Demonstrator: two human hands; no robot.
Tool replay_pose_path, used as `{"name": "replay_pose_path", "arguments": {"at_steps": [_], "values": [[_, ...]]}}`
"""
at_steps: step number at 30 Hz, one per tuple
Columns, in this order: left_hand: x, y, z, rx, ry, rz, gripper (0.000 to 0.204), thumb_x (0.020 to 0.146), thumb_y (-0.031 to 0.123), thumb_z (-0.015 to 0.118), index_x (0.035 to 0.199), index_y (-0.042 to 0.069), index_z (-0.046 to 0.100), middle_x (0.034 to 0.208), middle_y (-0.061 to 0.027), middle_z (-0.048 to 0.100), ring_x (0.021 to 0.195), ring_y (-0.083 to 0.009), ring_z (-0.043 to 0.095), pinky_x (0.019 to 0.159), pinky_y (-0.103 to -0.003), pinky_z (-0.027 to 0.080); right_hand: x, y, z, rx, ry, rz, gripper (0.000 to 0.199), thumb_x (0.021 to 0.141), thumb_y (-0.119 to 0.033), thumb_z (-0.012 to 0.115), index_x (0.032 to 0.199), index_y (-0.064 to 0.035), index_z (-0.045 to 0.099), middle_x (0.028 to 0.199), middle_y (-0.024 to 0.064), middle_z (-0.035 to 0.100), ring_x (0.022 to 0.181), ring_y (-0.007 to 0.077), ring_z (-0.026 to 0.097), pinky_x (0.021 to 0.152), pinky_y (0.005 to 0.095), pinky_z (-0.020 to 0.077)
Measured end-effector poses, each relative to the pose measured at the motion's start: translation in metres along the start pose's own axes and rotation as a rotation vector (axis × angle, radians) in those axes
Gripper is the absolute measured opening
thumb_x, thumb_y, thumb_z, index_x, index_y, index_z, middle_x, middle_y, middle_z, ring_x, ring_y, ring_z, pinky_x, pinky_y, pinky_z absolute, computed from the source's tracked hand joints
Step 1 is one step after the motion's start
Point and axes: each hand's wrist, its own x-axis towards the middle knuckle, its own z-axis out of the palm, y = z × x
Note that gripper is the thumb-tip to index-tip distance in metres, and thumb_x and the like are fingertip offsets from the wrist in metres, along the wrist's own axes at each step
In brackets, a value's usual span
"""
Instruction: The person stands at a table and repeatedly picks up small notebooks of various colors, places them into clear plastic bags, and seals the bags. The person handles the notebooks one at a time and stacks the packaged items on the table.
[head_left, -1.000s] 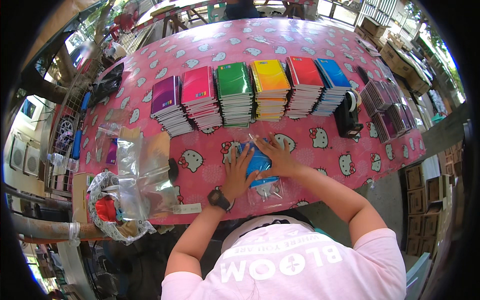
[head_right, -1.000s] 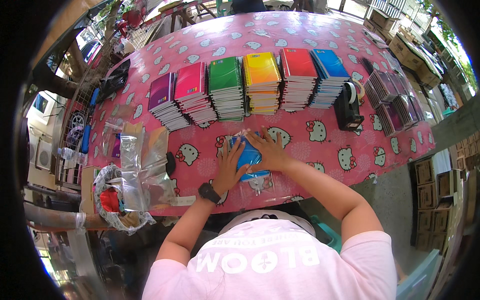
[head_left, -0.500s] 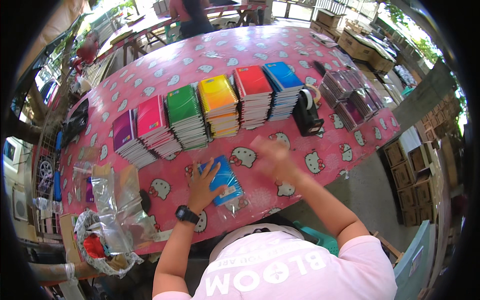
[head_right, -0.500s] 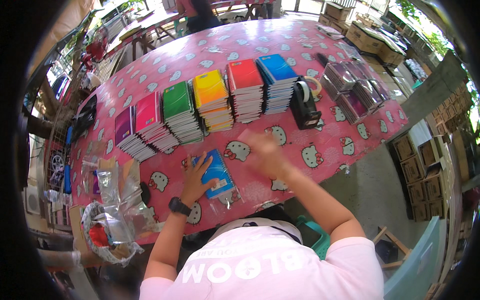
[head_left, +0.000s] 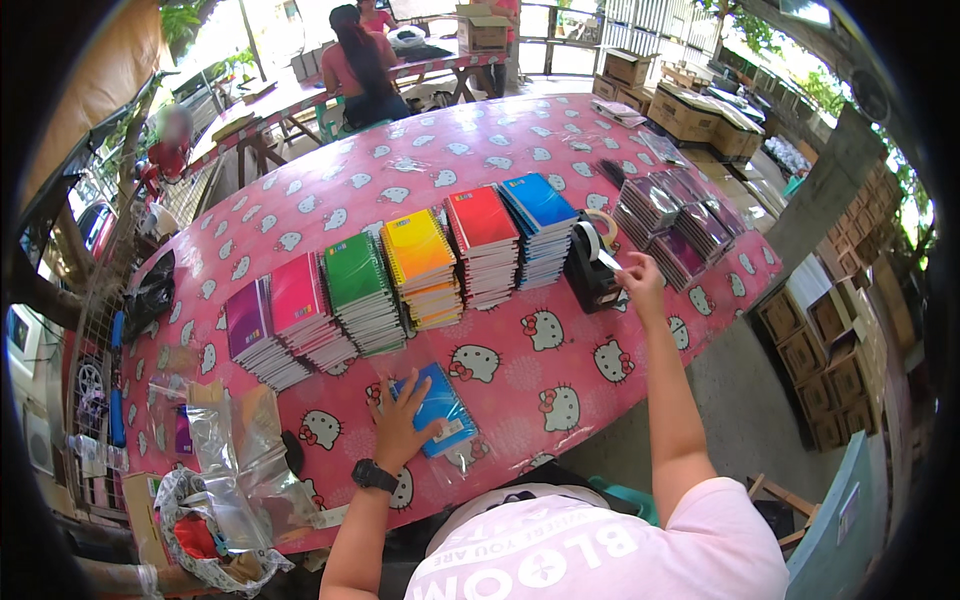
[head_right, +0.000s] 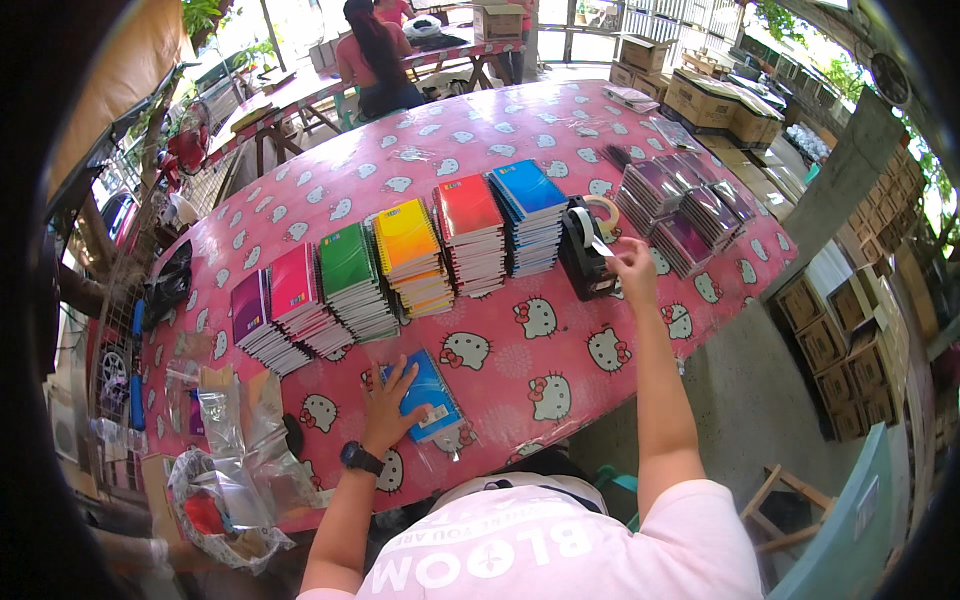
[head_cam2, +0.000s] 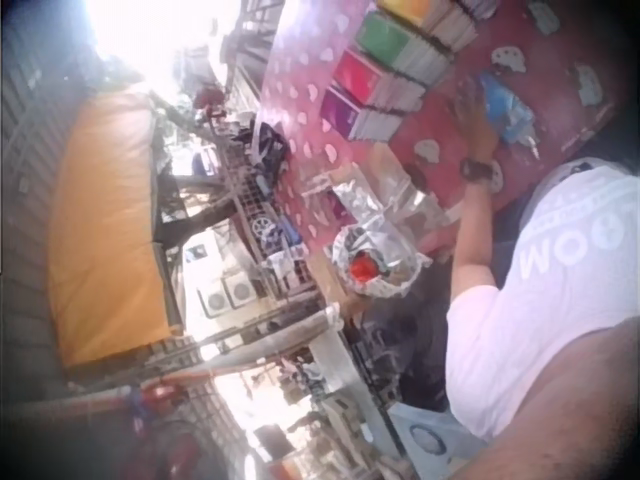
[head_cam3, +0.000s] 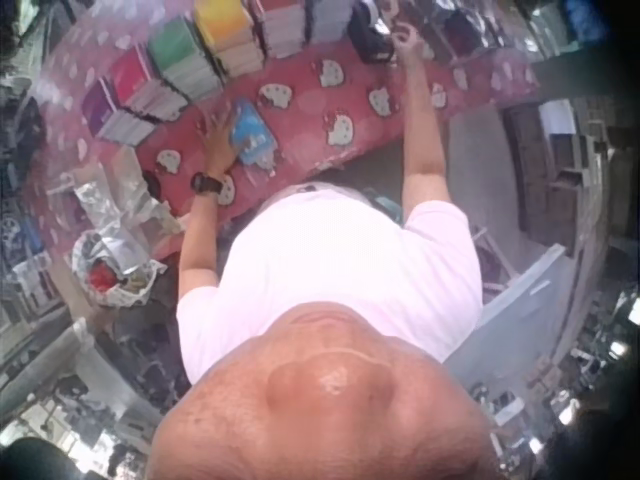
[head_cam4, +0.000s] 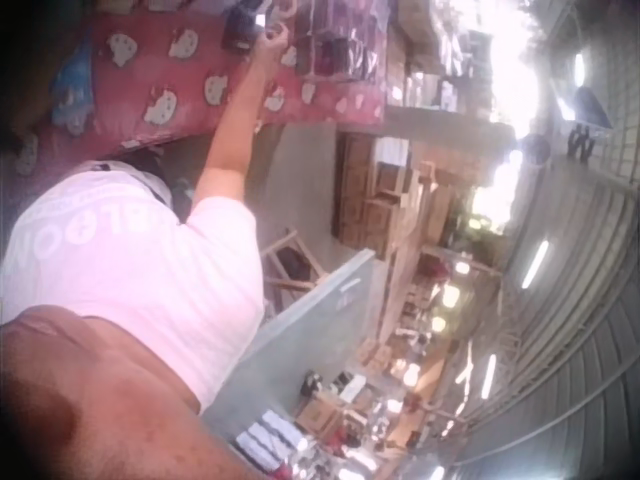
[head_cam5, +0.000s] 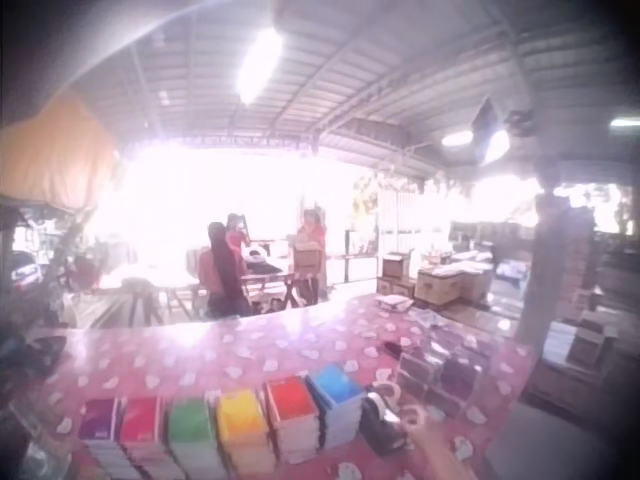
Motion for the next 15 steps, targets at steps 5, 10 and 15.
{"name": "replay_pose_path", "arguments": {"at_steps": [5,10,15], "values": [[0.004,-0.002,0.008,-0.004,0.007,0.021,0.079,0.071,0.057,0.064,0.138,0.025,0.039,0.151,0.0018,0.022,0.138,-0.0412,0.006,0.1,-0.071,0.004,-0.031,0.048,-0.024,0.083,-0.042,0.529,0.042,0.076,-0.009,0.07,0.112,-0.0016,0.051,0.083,0.0056,0.065,0.07,0.0115,0.061,0.057,0.024,0.0442],[-0.001,-0.005,0.004,0.018,0.024,0.0,0.083,0.072,0.052,0.067,0.142,0.024,0.031,0.151,0.0012,0.022,0.137,-0.0409,0.009,0.1,-0.07,0.004,-0.067,-0.004,0.078,0.393,-0.504,0.759,0.045,0.076,-0.013,0.072,0.114,0.0003,0.051,0.086,0.0065,0.065,0.059,0.0081,0.051,0.053,0.0224,0.0401],[0.003,-0.005,0.01,-0.213,0.095,-0.034,0.101,0.065,0.052,0.073,0.145,0.023,0.02,0.151,-0.002,0.02,0.138,-0.0385,0.009,0.1,-0.07,0.003,-0.132,-0.091,0.179,0.254,-0.969,0.487,0.043,0.077,-0.02,0.072,0.107,0.0027,0.052,0.079,0.0063,0.062,0.063,0.0115,0.057,0.056,0.0257,0.0443]]}}
